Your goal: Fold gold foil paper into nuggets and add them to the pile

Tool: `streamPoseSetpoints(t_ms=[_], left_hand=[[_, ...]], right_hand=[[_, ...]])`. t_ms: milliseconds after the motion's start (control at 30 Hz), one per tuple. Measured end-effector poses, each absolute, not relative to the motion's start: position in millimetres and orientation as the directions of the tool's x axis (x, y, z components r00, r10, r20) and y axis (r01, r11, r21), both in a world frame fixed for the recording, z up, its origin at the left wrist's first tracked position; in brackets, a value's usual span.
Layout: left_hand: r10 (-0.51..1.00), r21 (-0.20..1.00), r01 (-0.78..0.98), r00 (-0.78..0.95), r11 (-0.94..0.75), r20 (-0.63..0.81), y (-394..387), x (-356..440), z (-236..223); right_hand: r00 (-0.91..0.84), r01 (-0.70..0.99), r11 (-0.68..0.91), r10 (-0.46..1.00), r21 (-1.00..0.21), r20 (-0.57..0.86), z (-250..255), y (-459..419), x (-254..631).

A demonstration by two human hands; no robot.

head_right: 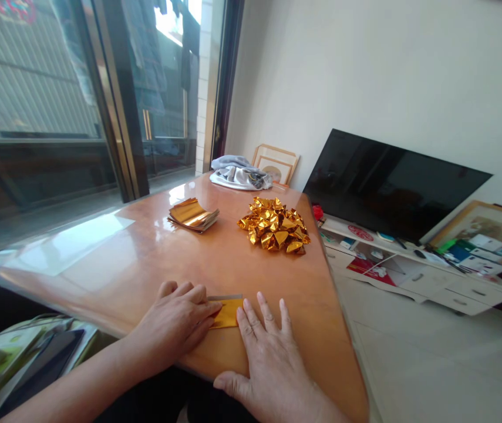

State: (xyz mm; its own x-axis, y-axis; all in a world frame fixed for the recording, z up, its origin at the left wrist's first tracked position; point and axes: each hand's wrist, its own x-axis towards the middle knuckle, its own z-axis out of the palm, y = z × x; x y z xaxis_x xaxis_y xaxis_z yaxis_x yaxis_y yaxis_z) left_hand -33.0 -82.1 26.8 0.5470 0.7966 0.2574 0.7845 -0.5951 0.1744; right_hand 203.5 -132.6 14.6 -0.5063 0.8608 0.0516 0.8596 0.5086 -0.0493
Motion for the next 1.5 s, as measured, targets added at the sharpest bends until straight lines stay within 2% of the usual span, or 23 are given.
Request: streamPoseSetpoints(t_ms=[233, 400, 500, 600, 800, 1033, 1267, 1500], left_hand=[[0.793, 0.176, 0.781, 0.551, -0.6, 0.26, -81.2, -33.5, 26.5], [0.786, 0.196, 0.767, 0.556, -0.611, 0.271, -80.4, -33.9, 24.6], [0.784, 0.196, 0.767, 0.553, -0.611, 0.281, -80.4, -33.9, 22.3], [0.779, 0.208, 0.756, 0.566, -0.621, 0.269, -79.0, -37.0, 22.8], [0.754, 0.312, 0.688, 0.619, -0.656, 0.22, -68.8, -54.7, 28.8], [0.727, 0.355, 0.647, 0.665, -0.675, 0.17, -52.7, -64.6, 25.5], [0.725, 0.4, 0.629, 0.673, -0.666, 0.148, -47.5, -67.7, 22.2], [0.741, 0.41, 0.636, 0.646, -0.654, 0.18, -52.3, -63.8, 22.1]], right_hand=[[-0.427, 0.904, 0.425, 0.884, 0.056, 0.191, 17.2, -135.6, 209.8], [-0.479, 0.866, 0.5, 0.839, -0.018, 0.259, 16.8, -139.4, 186.1], [-0.455, 0.867, 0.491, 0.852, -0.09, 0.258, 9.3, -140.9, 172.1], [-0.402, 0.893, 0.437, 0.882, -0.11, 0.247, 3.2, -143.2, 165.0], [-0.389, 0.912, 0.407, 0.898, -0.051, 0.204, 8.1, -147.0, 158.1], [-0.402, 0.916, 0.401, 0.914, 0.036, 0.057, 22.4, -150.5, 143.4], [-0.409, 0.911, 0.412, 0.908, 0.026, -0.091, 43.9, -144.4, 130.5], [-0.439, 0.897, 0.441, 0.897, 0.029, -0.061, 29.4, -149.7, 136.6]])
